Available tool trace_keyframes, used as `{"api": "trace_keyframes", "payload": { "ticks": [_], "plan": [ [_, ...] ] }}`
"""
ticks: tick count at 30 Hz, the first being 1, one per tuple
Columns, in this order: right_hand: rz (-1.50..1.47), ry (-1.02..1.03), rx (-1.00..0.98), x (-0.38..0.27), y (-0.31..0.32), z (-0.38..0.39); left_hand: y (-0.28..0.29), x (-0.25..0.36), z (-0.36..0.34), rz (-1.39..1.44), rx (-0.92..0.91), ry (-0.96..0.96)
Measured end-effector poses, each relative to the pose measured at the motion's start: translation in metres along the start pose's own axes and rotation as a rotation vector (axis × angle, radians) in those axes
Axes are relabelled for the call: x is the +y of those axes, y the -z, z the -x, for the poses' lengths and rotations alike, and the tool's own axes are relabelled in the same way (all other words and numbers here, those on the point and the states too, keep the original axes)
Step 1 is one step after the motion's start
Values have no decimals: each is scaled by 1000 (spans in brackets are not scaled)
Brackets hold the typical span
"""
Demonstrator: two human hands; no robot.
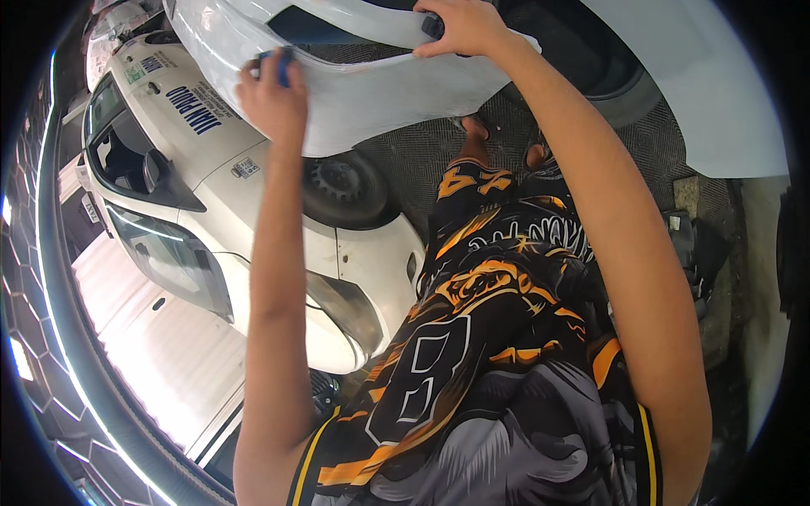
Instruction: The person sands a white car bumper with sanding blocks, moving methodically across the surface. They switch between different sanding blocks and occasionally dip one into a bucket of water before continuing to sand.
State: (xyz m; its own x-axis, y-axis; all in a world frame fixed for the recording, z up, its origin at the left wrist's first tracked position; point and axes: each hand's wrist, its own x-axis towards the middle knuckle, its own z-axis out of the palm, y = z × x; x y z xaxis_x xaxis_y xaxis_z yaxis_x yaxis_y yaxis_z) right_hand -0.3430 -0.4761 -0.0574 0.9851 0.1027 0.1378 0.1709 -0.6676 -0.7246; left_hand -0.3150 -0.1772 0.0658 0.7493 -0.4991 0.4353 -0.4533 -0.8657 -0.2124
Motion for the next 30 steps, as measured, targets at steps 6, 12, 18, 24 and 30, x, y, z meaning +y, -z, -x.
{"api": "trace_keyframes", "payload": {
  "ticks": [6,12,18,24,30],
  "plan": [
    [-61,-8,-32,0,1,1,-11,37,43,167,-8,86],
    [6,5,-25,0,-1,-2,-24,86,46,148,42,-79],
    [-39,2,-21,2,0,-1,-30,77,52,140,191,419],
    [-14,-15,-46,2,-1,0,-37,88,55,141,183,167],
    [1,2,-38,2,-2,-2,-38,94,51,101,269,214]
  ]
}}
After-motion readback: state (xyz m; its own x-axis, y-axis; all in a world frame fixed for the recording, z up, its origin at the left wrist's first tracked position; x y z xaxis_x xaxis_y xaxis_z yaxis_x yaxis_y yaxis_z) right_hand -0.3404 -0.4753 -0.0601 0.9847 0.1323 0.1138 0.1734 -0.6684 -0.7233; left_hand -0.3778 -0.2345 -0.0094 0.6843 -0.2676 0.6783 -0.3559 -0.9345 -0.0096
